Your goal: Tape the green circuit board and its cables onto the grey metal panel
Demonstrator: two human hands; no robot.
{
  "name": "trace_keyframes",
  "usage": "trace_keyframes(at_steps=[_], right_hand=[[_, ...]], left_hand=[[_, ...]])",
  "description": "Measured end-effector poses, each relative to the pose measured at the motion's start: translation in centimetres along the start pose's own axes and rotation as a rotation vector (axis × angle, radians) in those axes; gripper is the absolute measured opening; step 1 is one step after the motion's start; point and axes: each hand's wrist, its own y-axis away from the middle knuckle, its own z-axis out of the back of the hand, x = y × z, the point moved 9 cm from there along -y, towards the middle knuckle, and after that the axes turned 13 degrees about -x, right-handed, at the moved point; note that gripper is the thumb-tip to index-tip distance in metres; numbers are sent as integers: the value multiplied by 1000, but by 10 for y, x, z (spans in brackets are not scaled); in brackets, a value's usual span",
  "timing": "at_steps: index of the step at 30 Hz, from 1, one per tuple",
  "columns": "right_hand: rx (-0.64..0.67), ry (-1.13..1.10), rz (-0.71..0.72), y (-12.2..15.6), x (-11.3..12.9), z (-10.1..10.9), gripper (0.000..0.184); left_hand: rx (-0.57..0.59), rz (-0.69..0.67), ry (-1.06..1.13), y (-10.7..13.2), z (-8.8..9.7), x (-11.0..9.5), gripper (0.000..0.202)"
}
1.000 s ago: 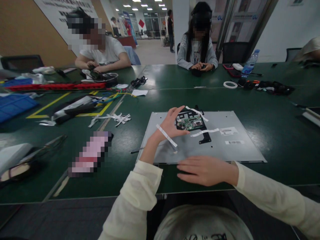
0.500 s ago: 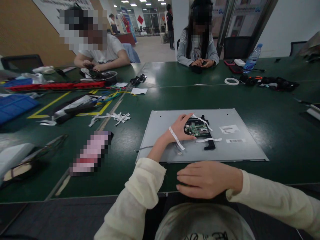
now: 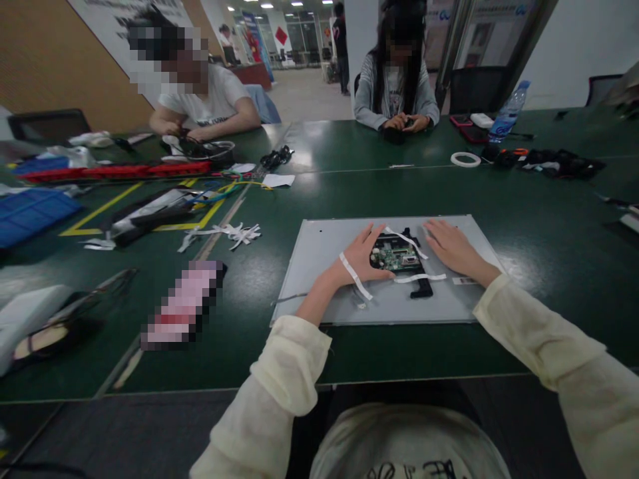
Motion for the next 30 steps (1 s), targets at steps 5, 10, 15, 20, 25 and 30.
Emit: trace_keyframes(at_steps=[5, 10, 15, 20, 25, 30], right_hand=[[39, 152, 52, 4, 10, -2, 51], [52, 200, 78, 5, 15, 0, 51], [54, 202, 84, 7, 16, -2, 51], [51, 205, 75, 6, 17, 0, 51], [49, 201, 70, 7, 16, 0, 51], [46, 199, 77, 7, 15, 0, 50]], left_hand=[[39, 9, 0, 0, -2, -2, 115], [45, 23, -12, 2, 0, -4, 114], [42, 36, -7, 5, -1, -4, 115], [29, 28, 5, 4, 1, -5, 117], [22, 41, 6, 3, 1, -5, 120], [19, 14, 25, 3, -2, -5, 119]])
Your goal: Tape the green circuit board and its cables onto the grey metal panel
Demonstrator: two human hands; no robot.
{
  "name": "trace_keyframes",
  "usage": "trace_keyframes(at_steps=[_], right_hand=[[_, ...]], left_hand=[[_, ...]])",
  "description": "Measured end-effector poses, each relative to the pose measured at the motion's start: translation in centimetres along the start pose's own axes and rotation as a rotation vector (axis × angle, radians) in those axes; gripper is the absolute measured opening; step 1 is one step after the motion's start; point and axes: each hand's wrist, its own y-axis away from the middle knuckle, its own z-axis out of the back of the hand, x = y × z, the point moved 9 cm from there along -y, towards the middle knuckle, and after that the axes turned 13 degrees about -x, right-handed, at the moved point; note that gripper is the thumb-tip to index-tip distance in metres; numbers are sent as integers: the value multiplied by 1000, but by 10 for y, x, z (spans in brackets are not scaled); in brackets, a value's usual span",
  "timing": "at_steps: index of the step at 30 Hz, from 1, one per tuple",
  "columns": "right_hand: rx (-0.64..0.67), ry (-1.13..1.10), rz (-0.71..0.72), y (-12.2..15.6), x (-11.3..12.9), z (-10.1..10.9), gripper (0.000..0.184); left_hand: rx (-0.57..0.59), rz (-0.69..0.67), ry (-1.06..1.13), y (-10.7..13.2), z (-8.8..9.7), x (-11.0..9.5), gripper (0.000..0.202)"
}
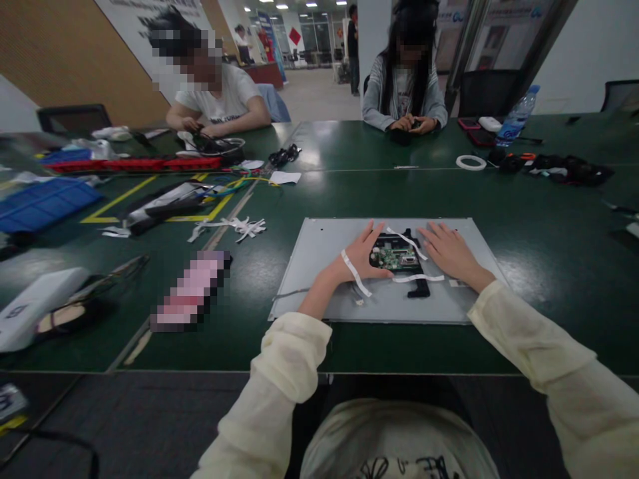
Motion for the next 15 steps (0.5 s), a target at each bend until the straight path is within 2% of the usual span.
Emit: trace_keyframes(at_steps=[10, 15], right_hand=[[14, -25, -27, -1, -2, 1, 51], [5, -68, -30, -2, -3, 1, 50]], left_hand=[[13, 16, -5, 1, 1, -2, 119], [-30, 14, -121, -4, 8, -11, 117]])
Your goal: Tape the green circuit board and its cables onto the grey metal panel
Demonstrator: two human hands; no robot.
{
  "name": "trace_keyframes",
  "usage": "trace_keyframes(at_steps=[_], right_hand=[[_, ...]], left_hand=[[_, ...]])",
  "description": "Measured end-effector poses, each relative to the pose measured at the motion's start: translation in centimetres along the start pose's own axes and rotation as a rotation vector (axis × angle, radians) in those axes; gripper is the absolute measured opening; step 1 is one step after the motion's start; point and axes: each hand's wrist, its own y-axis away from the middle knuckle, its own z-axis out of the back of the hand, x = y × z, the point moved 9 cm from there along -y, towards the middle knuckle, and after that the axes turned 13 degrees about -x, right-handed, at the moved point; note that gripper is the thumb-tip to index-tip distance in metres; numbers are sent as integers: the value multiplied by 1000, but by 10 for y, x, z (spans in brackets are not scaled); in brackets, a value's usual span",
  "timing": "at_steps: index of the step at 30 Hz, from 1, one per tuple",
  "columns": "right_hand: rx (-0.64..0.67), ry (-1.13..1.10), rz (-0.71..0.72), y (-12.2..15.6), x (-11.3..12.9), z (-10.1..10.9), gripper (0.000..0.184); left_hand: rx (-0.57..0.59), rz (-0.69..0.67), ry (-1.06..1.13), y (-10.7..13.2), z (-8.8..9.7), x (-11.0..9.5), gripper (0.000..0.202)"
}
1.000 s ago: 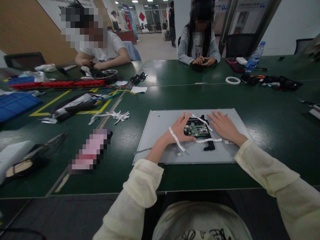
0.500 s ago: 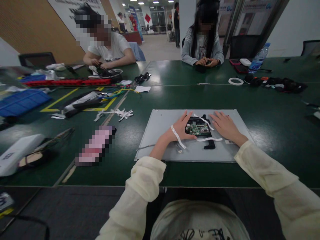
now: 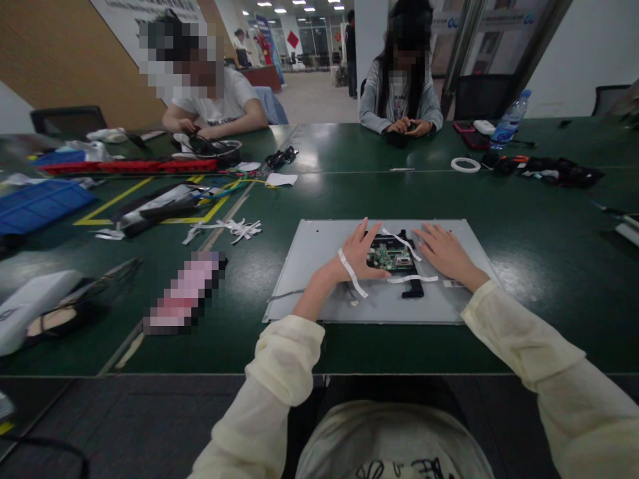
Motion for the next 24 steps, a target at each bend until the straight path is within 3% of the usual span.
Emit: trace_keyframes(at_steps=[4, 8, 12, 19, 24], right_hand=[[-20, -27, 9, 0, 0, 3, 49], [-16, -39, -3, 1, -2, 2, 48], [-22, -55, -3, 1, -3, 2, 47], [-44, -126, -23, 0, -3, 5, 45], [-127, -304, -20, -4, 4, 20, 37]], left_hand=[[-41, -45, -79, -16, 4, -23, 76], [-83, -54, -120, -31, -5, -40, 40], [-194, -12, -214, -32, -14, -36, 37], [-191, -33, -167, -31, -32, -20, 35], [-205, -59, -132, -34, -35, -15, 33]])
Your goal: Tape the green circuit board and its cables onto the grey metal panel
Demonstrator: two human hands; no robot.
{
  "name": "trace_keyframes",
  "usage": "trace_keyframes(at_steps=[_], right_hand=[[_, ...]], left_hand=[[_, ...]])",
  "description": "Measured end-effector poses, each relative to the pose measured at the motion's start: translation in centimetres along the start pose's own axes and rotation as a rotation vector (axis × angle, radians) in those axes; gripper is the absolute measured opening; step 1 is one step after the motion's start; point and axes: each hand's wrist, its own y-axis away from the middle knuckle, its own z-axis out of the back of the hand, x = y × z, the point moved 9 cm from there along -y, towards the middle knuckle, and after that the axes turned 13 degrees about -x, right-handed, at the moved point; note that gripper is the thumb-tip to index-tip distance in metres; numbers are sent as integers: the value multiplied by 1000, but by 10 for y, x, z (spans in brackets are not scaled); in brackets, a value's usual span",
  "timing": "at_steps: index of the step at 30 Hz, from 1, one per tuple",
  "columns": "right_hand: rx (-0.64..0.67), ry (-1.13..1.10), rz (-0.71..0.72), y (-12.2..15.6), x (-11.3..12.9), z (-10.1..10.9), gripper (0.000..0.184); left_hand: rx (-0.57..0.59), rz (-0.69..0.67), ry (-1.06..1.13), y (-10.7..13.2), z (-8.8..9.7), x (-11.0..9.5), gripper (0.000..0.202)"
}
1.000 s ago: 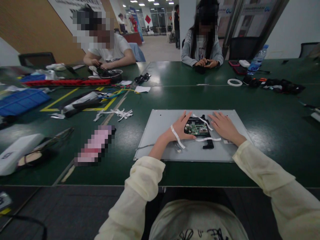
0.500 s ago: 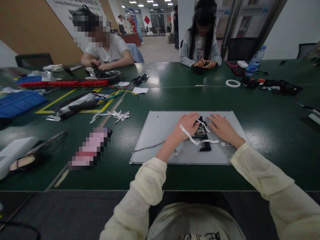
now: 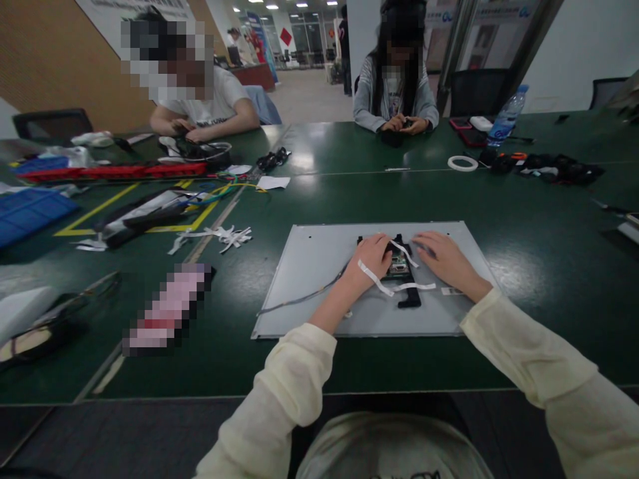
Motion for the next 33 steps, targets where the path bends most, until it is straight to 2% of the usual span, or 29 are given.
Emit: trace_keyframes(at_steps=[4, 9, 13, 20, 27, 33], right_hand=[[-120, -182, -46, -4, 12, 20, 30], [-187, -252, -64, -4, 22, 32, 26], [-146, -273, -78, -1, 26, 28, 23], [-72, -205, -93, 0, 23, 20, 22], [-34, -272, -165, 4, 21, 15, 25], [-59, -217, -104, 4, 25, 14, 24]], left_hand=[[-8, 2, 19, 1, -2, 2, 33], [4, 9, 37, 1, -2, 2, 32], [10, 38, 40, 1, 1, 1, 36], [-48, 128, 107, 1, 6, 6, 56], [-52, 134, 92, 2, 4, 8, 53], [-61, 130, 62, 3, 4, 8, 51]])
